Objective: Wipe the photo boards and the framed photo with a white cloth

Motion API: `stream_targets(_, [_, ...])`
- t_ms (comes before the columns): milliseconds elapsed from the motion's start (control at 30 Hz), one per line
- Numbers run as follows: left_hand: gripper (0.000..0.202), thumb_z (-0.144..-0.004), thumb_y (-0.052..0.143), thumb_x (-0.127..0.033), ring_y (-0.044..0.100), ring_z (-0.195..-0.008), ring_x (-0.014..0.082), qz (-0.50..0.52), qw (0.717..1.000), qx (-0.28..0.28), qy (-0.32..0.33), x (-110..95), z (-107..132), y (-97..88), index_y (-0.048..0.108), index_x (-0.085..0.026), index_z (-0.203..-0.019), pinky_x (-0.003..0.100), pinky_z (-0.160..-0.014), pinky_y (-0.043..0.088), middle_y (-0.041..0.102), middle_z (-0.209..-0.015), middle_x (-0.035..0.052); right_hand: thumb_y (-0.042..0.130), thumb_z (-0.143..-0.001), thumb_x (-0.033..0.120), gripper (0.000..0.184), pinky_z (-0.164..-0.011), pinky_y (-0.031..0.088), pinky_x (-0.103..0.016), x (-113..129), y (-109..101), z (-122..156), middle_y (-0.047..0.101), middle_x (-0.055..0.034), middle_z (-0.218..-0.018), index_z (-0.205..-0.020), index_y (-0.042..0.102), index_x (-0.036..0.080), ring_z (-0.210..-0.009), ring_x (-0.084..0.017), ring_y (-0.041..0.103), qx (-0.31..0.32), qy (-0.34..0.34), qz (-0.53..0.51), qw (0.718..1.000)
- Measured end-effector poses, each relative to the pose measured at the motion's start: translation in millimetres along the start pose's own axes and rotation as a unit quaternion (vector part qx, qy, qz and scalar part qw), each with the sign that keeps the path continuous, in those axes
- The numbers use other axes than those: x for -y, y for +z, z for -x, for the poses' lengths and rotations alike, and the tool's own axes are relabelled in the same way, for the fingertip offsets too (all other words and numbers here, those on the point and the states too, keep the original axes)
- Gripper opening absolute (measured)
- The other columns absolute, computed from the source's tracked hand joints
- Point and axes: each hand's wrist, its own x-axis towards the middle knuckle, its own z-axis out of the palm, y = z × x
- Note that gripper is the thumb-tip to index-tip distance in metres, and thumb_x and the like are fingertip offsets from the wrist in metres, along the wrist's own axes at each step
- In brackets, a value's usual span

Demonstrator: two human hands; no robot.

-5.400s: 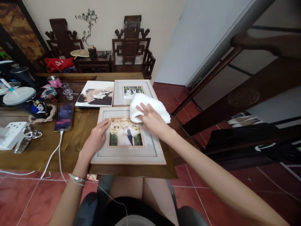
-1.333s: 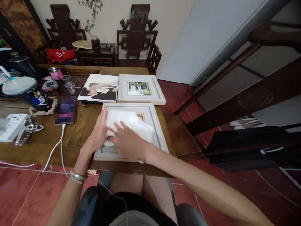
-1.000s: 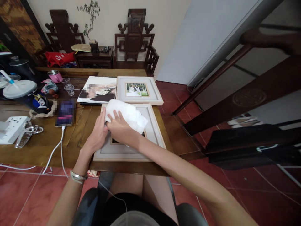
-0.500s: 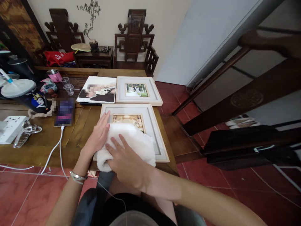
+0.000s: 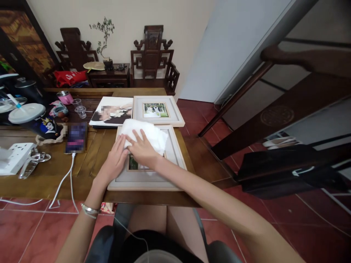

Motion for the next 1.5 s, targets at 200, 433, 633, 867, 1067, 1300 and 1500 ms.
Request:
stream_targets(200, [0.051,-0.1,0.035,-0.038,0.031,-0.144,0.0258,-0.047,0.999,-0.001,0.017,4.4,-2.5,3.3,0.038,-0.017,-0.147,0.047,-0.117,0.027,0.032,-0.156,0.014,0.049,-0.083,0.006,0.042,-0.114,0.016,-0.066,-37.7,-9.6,-29.1,0.036,-0.0115,-0.155,-0.122,0.065,0.011,-0.143,-0.042,0.021,-0.052,0.074,-0.006,0.996])
stream_targets(433, [0.043,-0.092,0.039,-0.011,0.053,-0.126,0.0259,-0.075,0.996,0.012,0.042,10.4,-2.4,5.5,0.06,-0.019,-0.128,0.047,-0.107,0.043,0.058,-0.134,0.0115,0.045,-0.08,-0.001,0.048,-0.111,0.013,-0.072,-31.0,-7.5,-37.5,0.039,-0.0052,-0.153,-0.121,0.066,0.017,-0.146,-0.038,0.017,0.007,-0.062,-0.044,0.997])
stream_targets(633, [0.062,-0.077,0.036,0.005,0.044,-0.136,0.0238,-0.059,0.997,0.004,0.047,13.2,3.2,7.2,0.059,-0.02,-0.129,0.051,-0.113,0.036,0.057,-0.137,0.0089,0.052,-0.081,0.004,0.041,-0.114,0.011,-0.066,-38.5,-7.5,-21.1,0.047,-0.0075,-0.148,-0.117,0.068,0.017,-0.145,-0.035,0.022,0.025,-0.015,-0.034,0.999])
stream_targets(867, [0.06,-0.078,0.035,0.005,0.041,-0.139,0.0212,-0.04,0.998,-0.004,0.046,13.5,3.1,7.9,0.058,-0.02,-0.128,0.052,-0.114,0.035,0.052,-0.143,0.009,0.05,-0.075,-0.001,0.043,-0.116,0.011,-0.063,-77.3,-17.8,28.5,0.055,-0.0078,-0.141,-0.108,0.073,0.016,-0.143,-0.033,0.029,0.066,0.066,-0.001,0.996])
stream_targets(1067, [0.054,-0.082,0.037,0.001,0.044,-0.137,0.0226,-0.047,0.998,-0.023,0.029,11.1,1.2,9.9,0.058,-0.017,-0.128,0.051,-0.114,0.036,0.054,-0.141,0.011,0.042,-0.069,-0.008,0.052,-0.113,0.019,-0.066,-88.6,-32.2,72.0,0.055,-0.0117,-0.14,-0.105,0.073,0.011,-0.142,-0.036,0.03,0.11,0.116,0.024,0.987])
stream_targets(1300, [0.051,-0.085,0.036,-0.002,0.046,-0.135,0.0242,-0.086,0.996,-0.023,0.029,12.4,-2.5,7.9,0.057,-0.011,-0.13,0.047,-0.114,0.037,0.052,-0.143,0.015,0.046,-0.062,-0.007,0.047,-0.114,0.028,-0.057,-41.8,-62.4,130.1,0.058,-0.0106,-0.137,-0.091,0.076,0.014,-0.139,-0.033,0.037,0.17,0.053,-0.069,0.982])
stream_targets(1500, [0.051,-0.085,0.036,-0.003,0.045,-0.136,0.0239,-0.088,0.995,-0.016,0.044,16.9,-3.8,6.9,0.058,-0.015,-0.13,0.048,-0.115,0.036,0.051,-0.144,0.0119,0.041,-0.067,-0.008,0.053,-0.115,0.028,-0.053,-51.2,-65.2,126.8,0.064,-0.0154,-0.127,-0.101,0.075,0.014,-0.14,-0.03,0.034,0.186,0.111,-0.09,0.972])
